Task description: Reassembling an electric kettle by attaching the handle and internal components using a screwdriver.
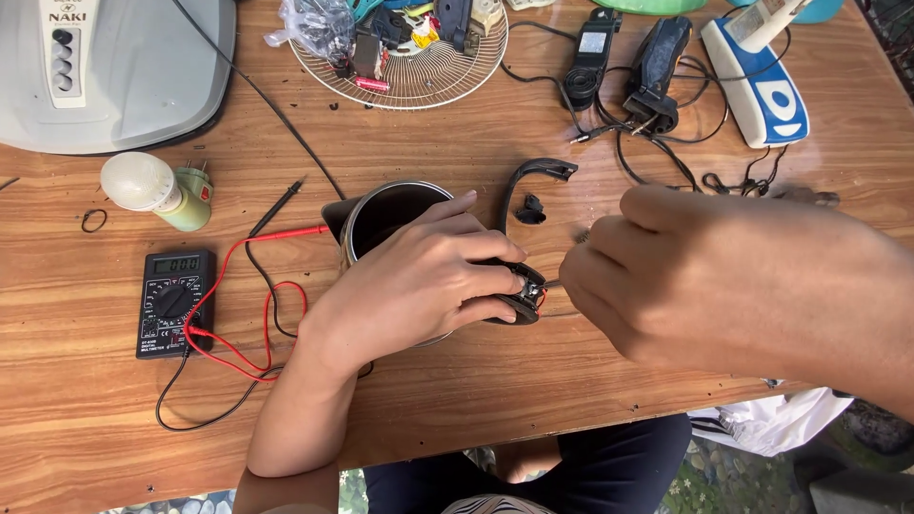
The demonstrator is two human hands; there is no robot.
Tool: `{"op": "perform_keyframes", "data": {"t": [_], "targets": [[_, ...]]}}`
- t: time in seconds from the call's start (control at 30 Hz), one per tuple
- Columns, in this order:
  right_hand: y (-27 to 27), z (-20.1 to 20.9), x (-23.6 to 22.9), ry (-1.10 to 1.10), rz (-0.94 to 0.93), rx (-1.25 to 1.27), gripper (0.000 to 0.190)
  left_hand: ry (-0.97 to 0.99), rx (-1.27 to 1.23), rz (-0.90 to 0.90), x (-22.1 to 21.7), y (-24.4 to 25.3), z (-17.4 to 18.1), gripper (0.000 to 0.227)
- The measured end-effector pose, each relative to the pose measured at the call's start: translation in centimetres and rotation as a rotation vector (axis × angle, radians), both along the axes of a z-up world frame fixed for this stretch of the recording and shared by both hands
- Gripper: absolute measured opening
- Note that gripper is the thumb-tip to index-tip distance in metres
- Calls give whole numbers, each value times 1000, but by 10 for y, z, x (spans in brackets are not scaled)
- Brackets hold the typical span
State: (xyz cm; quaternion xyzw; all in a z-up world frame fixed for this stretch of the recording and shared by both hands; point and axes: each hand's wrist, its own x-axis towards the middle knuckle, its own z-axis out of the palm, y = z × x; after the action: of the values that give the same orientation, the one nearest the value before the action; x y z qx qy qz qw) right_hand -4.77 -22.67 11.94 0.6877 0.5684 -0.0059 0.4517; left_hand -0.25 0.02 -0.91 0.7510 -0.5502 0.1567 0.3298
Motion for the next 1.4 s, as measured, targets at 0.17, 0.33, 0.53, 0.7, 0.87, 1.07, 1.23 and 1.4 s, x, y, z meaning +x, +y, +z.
{"op": "perform_keyframes", "data": {"t": [0.17, 0.33, 0.53, 0.7, 0.87, 1.07, 1.23, 1.4], "targets": [[12, 4, 6, 84, -229, -152, 7, 28, 8, 14, -7, 0, 7, 16], [48, 15, 10, 199, -520, -222, 6, 47, 68, 75, -20, -1, 5, 18], [70, 28, 12, 248, -827, -380, 14, 34, 67, 126, -23, 0, 7, 16], [72, 28, 10, 171, -944, -261, 15, 24, 19, 50, -18, 0, 11, 6], [63, 20, 7, 85, -930, -33, 28, 44, -17, 3, -13, -3, 6, 8], [54, 19, 9, -5, -1105, 154, 45, -5, 17, 14, -14, -3, 3, 4], [49, 21, 8, -24, -1228, 95, 45, -25, 16, 10, -12, -3, 2, 5], [7, 0, 14, 81, -1, -270, 15, -31, -3, -2, -7, -1, 0, 9]]}}
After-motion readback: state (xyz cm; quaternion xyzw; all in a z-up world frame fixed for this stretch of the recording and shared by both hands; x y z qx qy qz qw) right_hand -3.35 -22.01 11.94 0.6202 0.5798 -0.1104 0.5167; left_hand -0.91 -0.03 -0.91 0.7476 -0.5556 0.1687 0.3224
